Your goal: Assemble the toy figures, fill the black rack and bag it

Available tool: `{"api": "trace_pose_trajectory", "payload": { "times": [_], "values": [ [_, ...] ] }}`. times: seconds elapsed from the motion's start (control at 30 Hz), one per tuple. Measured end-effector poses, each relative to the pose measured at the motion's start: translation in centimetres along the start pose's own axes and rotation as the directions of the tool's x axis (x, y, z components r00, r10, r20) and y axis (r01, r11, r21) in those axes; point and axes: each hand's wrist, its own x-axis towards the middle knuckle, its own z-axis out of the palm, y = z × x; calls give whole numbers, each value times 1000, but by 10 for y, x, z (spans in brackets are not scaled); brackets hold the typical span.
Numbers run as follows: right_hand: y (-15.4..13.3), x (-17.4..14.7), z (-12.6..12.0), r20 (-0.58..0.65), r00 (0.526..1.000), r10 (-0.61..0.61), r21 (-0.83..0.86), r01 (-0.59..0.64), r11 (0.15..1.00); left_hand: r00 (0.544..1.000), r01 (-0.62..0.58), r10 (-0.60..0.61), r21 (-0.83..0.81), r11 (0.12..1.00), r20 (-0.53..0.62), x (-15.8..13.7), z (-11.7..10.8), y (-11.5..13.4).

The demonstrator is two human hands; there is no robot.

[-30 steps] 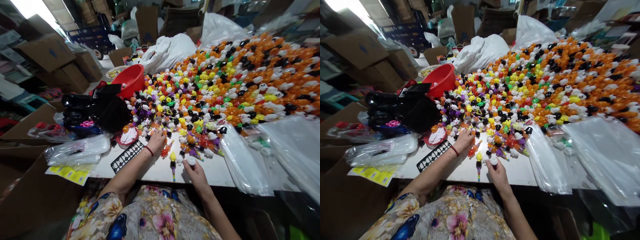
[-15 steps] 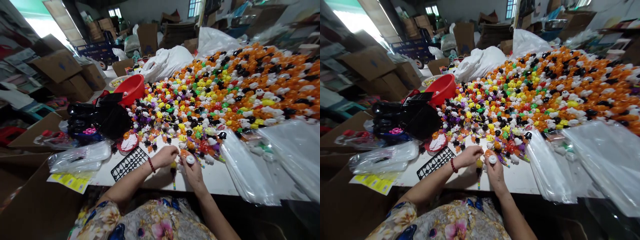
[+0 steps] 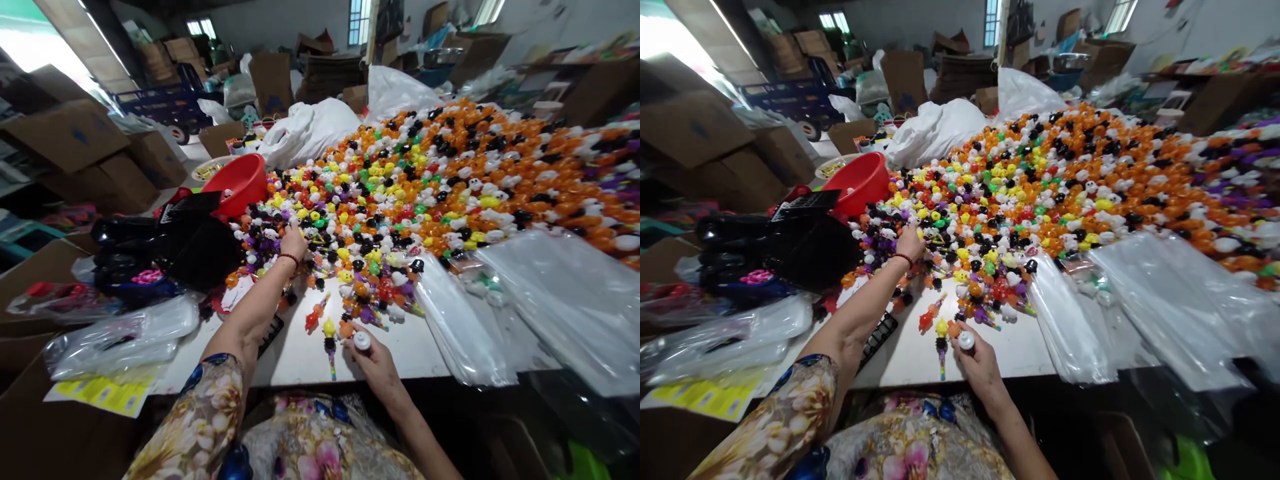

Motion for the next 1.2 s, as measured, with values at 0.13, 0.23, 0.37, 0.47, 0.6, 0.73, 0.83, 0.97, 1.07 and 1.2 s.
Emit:
{"api": "trace_pose_trajectory", "payload": {
  "times": [0.13,0.23,0.37,0.47,0.6,0.73,0.83,0.97,1.07,1.2],
  "values": [
    [-9,1,-4,-55,998,11,24,-9,1000,995,95,-70,-403,910,77,-26,-6,-10],
    [-18,1,-3,-86,996,-36,0,36,999,938,314,-67,-748,585,341,-70,-12,-18],
    [-30,0,1,-84,983,-162,-86,154,984,832,493,96,-809,321,546,-139,-21,-30],
    [-36,-3,4,-57,966,-251,-168,238,956,793,554,111,-786,275,598,-176,-27,-35],
    [-37,-8,7,6,952,-307,-230,300,926,780,580,105,-776,248,617,-198,-31,-35],
    [-33,-14,5,36,940,-339,-287,335,898,790,551,124,-785,284,600,-207,-31,-34],
    [-32,-17,1,87,916,-393,-302,400,865,805,517,116,-783,346,582,-210,-28,-36],
    [-34,-19,-5,139,885,-445,-308,466,830,803,465,156,-768,441,575,-213,-25,-40],
    [-35,-17,-6,149,893,-424,-303,449,840,791,424,189,-745,515,582,-215,-25,-40],
    [-33,-16,-3,146,921,-362,-265,389,882,777,451,139,-697,557,613,-221,-21,-40]
  ]
}}
